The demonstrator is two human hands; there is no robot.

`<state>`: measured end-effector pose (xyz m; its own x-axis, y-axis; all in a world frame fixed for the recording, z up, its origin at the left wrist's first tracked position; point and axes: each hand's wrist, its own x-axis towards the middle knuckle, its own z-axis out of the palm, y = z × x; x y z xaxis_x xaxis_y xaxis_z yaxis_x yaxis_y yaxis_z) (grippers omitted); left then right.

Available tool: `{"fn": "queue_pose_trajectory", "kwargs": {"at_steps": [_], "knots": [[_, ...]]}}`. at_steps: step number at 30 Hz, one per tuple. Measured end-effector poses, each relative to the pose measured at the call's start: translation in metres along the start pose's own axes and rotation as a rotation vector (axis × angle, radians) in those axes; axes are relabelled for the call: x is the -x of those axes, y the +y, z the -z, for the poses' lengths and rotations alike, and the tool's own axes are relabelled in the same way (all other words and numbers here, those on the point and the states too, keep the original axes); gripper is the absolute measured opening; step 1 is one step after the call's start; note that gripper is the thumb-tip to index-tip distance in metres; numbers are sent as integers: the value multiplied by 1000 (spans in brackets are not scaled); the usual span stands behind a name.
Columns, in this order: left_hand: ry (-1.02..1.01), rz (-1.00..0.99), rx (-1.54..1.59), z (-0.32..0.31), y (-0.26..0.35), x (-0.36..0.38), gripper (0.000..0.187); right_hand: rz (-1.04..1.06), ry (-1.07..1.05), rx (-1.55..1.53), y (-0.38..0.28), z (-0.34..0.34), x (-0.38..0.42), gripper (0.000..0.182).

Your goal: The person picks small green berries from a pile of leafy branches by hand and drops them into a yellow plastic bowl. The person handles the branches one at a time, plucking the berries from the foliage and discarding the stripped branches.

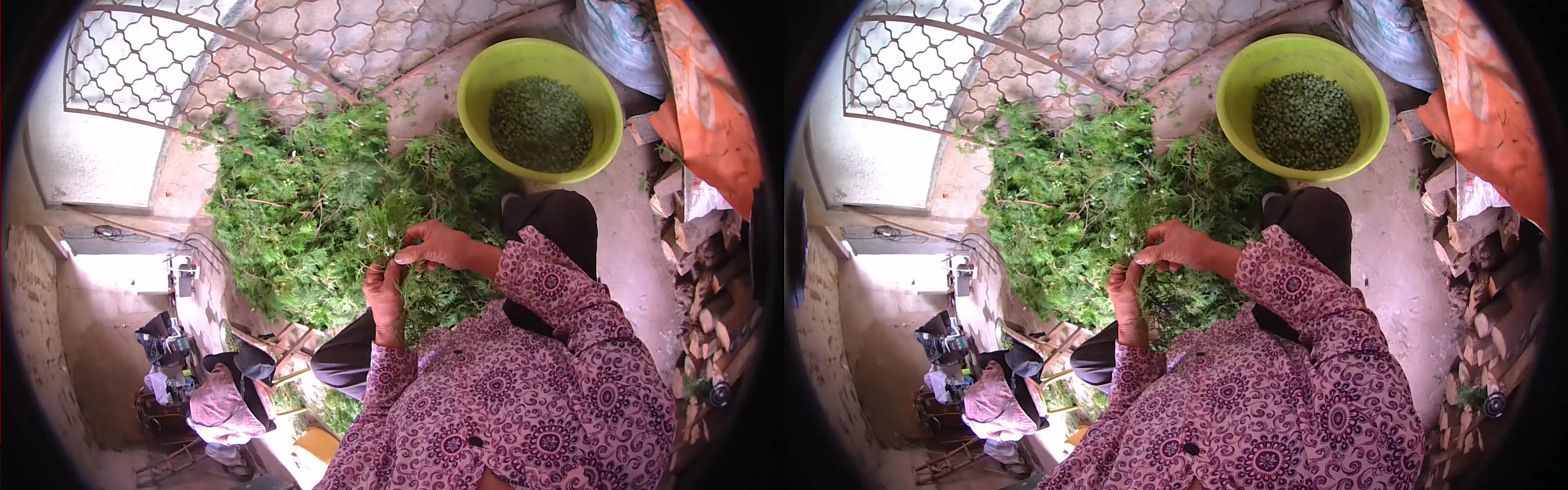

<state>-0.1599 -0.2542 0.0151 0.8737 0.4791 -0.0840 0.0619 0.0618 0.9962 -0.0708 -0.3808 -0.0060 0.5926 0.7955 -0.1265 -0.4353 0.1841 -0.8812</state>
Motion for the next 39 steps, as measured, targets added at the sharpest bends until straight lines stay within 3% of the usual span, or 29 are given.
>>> {"fn": "queue_pose_trajectory", "kwargs": {"at_steps": [7,15,16,20,23,25,26,29,34,39], "knots": [[-154,167,352,2,12,3,8,-85,-210,-503,12,4,-5,15],[53,134,177,22,6,-3,17,-91,-190,-584,13,9,-5,17],[2,98,135,32,1,-6,7,-111,-176,-591,12,8,-5,18],[-19,77,191,37,-2,-5,5,-152,-205,-611,-2,0,4,16],[31,114,158,35,1,-8,4,-16,-137,-464,-7,8,4,13],[52,12,12,25,10,-4,6,113,22,-411,-7,18,-3,11],[9,-14,-32,34,-3,-8,8,126,2,-408,-7,22,-3,14],[-65,-12,-149,21,0,-2,9,100,51,-175,-16,13,4,15],[-98,97,-77,6,4,6,7,78,128,-58,-8,10,0,20],[-100,41,-94,1,5,10,4,57,142,154,-9,10,2,25]]}}
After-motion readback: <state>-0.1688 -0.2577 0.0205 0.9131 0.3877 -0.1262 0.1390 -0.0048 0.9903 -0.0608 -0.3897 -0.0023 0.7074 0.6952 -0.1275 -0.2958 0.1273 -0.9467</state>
